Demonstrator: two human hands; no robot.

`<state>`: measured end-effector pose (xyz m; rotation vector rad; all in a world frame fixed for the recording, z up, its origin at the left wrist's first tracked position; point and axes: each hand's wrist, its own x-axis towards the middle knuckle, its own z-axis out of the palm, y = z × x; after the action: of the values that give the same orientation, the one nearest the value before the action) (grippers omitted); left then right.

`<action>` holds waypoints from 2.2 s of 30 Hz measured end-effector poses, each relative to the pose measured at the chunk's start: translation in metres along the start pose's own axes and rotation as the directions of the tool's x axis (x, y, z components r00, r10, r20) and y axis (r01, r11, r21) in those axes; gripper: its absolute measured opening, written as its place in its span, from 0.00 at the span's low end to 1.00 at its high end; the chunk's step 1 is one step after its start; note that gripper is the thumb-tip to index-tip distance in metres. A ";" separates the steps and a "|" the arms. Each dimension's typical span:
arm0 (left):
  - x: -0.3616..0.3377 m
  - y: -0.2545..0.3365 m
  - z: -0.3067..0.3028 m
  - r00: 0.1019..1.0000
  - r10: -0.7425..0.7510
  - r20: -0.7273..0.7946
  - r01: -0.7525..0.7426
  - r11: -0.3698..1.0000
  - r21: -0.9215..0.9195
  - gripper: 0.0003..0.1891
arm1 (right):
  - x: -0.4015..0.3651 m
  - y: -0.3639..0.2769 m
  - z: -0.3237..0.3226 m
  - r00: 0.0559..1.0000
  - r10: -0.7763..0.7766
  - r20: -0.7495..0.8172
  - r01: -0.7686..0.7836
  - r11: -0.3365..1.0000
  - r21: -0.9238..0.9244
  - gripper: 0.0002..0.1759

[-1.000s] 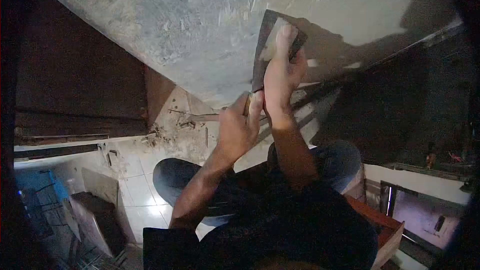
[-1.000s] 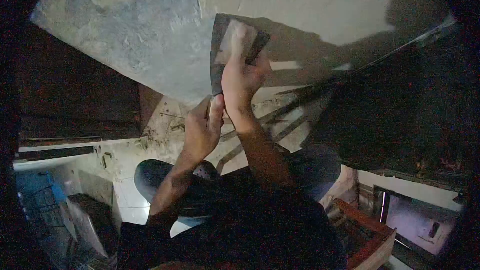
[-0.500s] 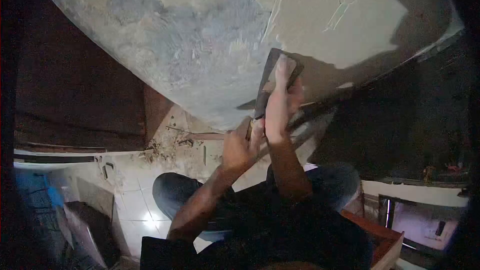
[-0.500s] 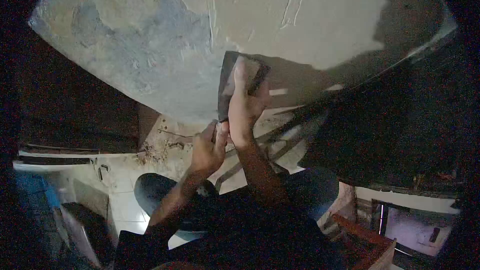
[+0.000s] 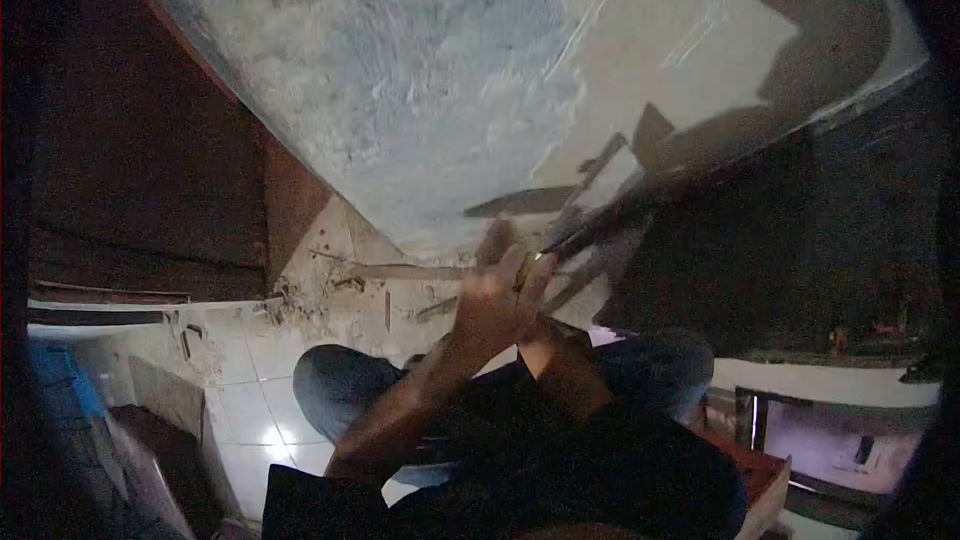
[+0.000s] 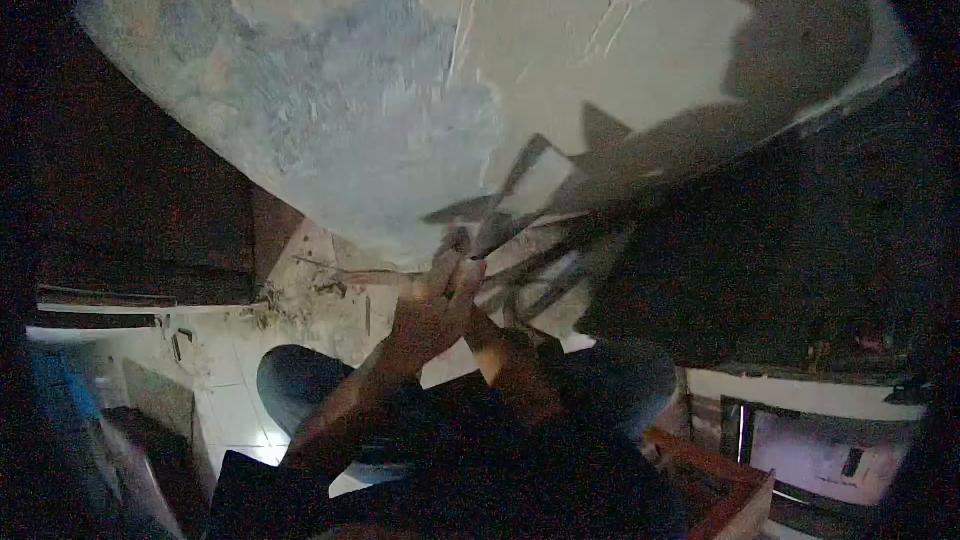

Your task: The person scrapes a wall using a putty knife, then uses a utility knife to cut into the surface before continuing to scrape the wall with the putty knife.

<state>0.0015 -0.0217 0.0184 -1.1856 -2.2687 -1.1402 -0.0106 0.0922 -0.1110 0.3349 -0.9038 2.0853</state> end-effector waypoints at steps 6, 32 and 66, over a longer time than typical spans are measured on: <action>-0.031 -0.032 0.005 0.592 -0.441 0.675 0.111 0.874 0.474 0.15 | -0.073 0.041 -0.056 0.961 -0.049 0.273 0.176 0.868 -0.465 0.19; -0.024 -0.041 0.001 0.603 -0.350 0.717 0.103 0.925 0.365 0.13 | -0.127 0.047 -0.039 0.723 0.582 0.373 -0.220 0.706 -0.674 0.29; 0.006 -0.011 -0.044 0.809 -0.538 0.236 0.585 0.778 -0.231 0.18 | 0.105 -0.055 0.156 0.833 0.041 -0.552 -0.329 0.839 -0.434 0.21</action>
<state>-0.0135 -0.0566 0.0436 -0.6977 -2.7542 -1.7044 -0.0454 0.0665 0.0800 -0.6174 -1.1306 1.8584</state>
